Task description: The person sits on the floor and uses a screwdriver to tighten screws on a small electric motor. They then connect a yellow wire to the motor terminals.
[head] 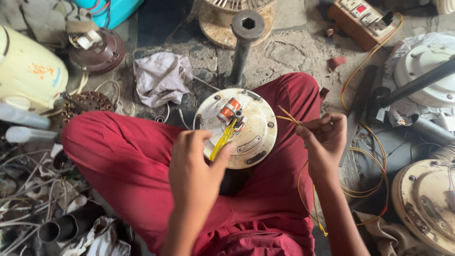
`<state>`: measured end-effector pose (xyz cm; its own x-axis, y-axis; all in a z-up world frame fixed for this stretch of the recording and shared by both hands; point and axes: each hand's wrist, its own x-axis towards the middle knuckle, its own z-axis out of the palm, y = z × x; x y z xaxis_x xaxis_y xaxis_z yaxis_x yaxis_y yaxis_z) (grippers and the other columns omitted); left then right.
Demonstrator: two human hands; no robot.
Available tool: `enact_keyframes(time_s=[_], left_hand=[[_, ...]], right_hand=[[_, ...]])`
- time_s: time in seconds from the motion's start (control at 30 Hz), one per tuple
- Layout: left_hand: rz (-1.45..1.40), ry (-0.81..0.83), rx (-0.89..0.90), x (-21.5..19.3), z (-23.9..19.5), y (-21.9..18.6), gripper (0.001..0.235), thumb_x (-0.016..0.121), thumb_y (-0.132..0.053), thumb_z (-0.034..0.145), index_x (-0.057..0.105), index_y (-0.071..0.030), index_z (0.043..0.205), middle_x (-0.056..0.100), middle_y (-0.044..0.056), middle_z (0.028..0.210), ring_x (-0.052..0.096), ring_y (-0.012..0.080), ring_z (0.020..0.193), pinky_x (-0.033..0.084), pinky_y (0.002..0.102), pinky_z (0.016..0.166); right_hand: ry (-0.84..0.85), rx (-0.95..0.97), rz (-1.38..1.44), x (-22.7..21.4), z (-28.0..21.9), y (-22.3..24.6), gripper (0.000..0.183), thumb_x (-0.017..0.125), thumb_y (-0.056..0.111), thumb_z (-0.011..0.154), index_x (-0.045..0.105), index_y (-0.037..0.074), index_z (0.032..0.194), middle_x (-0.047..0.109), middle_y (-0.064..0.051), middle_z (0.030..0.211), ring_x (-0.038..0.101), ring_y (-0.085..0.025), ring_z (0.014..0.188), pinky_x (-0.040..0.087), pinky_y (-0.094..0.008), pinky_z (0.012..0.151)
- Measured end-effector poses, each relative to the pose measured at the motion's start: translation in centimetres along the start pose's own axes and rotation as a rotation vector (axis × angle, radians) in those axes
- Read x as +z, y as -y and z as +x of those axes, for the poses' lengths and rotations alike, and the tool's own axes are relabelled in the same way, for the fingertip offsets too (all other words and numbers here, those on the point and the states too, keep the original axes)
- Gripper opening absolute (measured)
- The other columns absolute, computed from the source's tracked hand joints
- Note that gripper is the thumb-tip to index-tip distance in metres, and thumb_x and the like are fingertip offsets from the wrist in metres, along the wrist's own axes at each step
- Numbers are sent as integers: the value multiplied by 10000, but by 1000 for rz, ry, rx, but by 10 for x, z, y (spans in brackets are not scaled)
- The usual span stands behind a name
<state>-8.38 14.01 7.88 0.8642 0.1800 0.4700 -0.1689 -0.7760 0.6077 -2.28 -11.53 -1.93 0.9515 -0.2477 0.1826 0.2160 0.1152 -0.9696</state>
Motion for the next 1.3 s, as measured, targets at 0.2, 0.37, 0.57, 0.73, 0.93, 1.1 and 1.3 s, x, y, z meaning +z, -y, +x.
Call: enact_keyframes(time_s=[0.2,0.37,0.57,0.73,0.93,1.1,1.3], left_hand=[[48,506,-209,18,13,27,390,723,-431,878,667,-45,888,721,179,845,681,407,775,502,511,633],[30,531,-337,23,8,23,416,688,-459,911,647,-47,870,712,202,790,680,413,756,497,511,633],[10,335,-208,10,4,23,369,745,-402,864,661,-44,887,711,137,801,687,313,655,501,440,546],[-235,352,-444,-14,-30,0,217,748,-265,896,699,-55,921,726,52,795,710,157,636,528,315,548],[-852,264,-490,33,-84,-13,200,668,-109,977,688,7,1139,760,58,988,703,93,847,560,243,729],[-1160,209,-631,40,-90,-7,182,658,-109,999,700,35,1101,752,68,999,686,60,902,573,243,798],[-368,21,-196,-3,-60,0,170,672,-172,991,709,-20,1058,731,95,914,715,185,821,555,299,742]], right_hand=[[79,-98,-5,-10,12,-4,440,701,-148,928,393,86,1138,675,-104,1003,702,-144,972,572,-273,902],[46,-75,23,-12,8,-9,447,705,-144,927,391,89,1142,691,-115,983,694,-145,921,563,-266,856],[-24,-3,50,-3,2,3,448,715,-125,925,391,101,1137,716,-118,961,668,-132,840,495,-234,717],[-77,68,358,17,-27,21,383,704,-126,930,458,88,1131,694,-71,932,684,-131,884,553,-255,849],[-98,400,622,80,-83,46,283,678,-53,903,523,110,1074,705,-46,866,664,-127,828,495,-247,710],[16,337,660,100,-94,57,309,694,-80,911,521,99,1095,669,-26,869,665,-134,917,528,-275,880],[-93,166,436,71,-68,46,305,659,-83,895,454,106,1019,677,-49,880,702,-168,869,544,-278,724]])
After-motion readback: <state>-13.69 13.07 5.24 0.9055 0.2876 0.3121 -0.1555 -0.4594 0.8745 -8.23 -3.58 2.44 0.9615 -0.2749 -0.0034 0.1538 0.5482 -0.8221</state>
